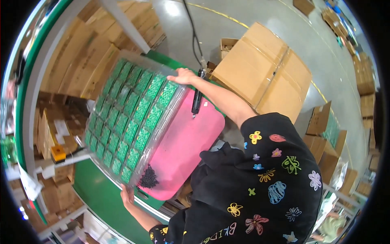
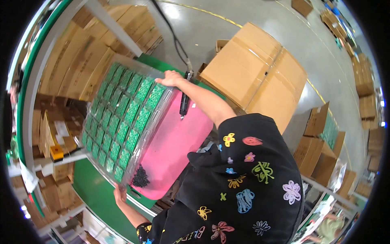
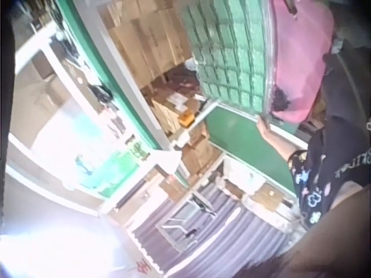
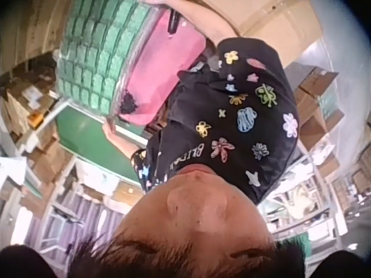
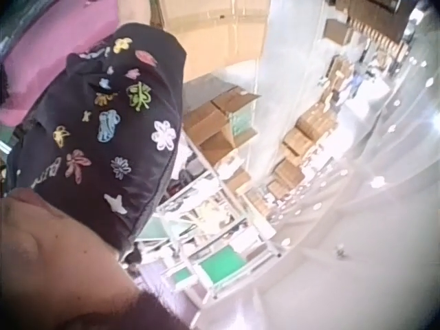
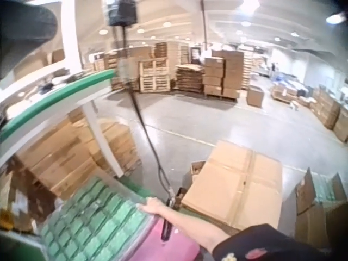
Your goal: Assembling electronic components by mounting circuit boards into plastic housings using an electric screwdriver.
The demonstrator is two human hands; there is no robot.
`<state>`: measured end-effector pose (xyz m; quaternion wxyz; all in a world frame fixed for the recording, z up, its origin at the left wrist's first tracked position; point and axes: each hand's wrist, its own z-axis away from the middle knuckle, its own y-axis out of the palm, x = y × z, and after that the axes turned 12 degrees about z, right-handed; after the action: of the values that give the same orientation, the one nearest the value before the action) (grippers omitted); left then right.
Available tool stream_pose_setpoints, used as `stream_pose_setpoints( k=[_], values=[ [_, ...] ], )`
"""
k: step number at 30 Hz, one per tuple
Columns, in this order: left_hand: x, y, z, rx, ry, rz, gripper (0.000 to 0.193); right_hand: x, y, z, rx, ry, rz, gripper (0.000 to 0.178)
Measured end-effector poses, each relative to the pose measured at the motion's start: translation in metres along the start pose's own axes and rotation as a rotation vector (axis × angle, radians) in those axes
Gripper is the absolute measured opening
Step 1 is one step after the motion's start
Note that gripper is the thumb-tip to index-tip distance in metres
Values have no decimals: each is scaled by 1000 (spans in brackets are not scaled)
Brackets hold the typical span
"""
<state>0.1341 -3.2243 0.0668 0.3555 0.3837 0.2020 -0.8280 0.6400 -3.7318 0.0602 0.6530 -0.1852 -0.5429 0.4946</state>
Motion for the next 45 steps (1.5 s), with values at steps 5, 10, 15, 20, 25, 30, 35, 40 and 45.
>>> stream_pose_setpoints(
  k=[5,10,15,20,25,30,35,40,45],
  values=[
    [5,25,4,29,90,299,49,0,2,1,-49,38,-24,88],
    [14,25,1,32,123,311,31,-5,1,3,-38,27,24,89],
    [14,57,30,-11,154,362,35,-15,-4,-3,-84,39,46,93],
    [11,55,25,-9,242,315,53,-17,5,-38,42,-44,-66,84],
    [7,74,17,-33,312,365,77,-30,3,-32,-128,-96,-21,82],
    [49,28,8,-434,578,-62,68,41,23,28,-527,-327,331,67],
    [43,78,23,-687,928,-236,46,38,-23,172,-822,-576,280,37],
    [43,146,110,-656,998,-128,34,-173,-41,267,-752,78,509,38],
    [55,286,165,448,1063,-96,64,-277,-16,329,-437,421,483,42]
  ],
)
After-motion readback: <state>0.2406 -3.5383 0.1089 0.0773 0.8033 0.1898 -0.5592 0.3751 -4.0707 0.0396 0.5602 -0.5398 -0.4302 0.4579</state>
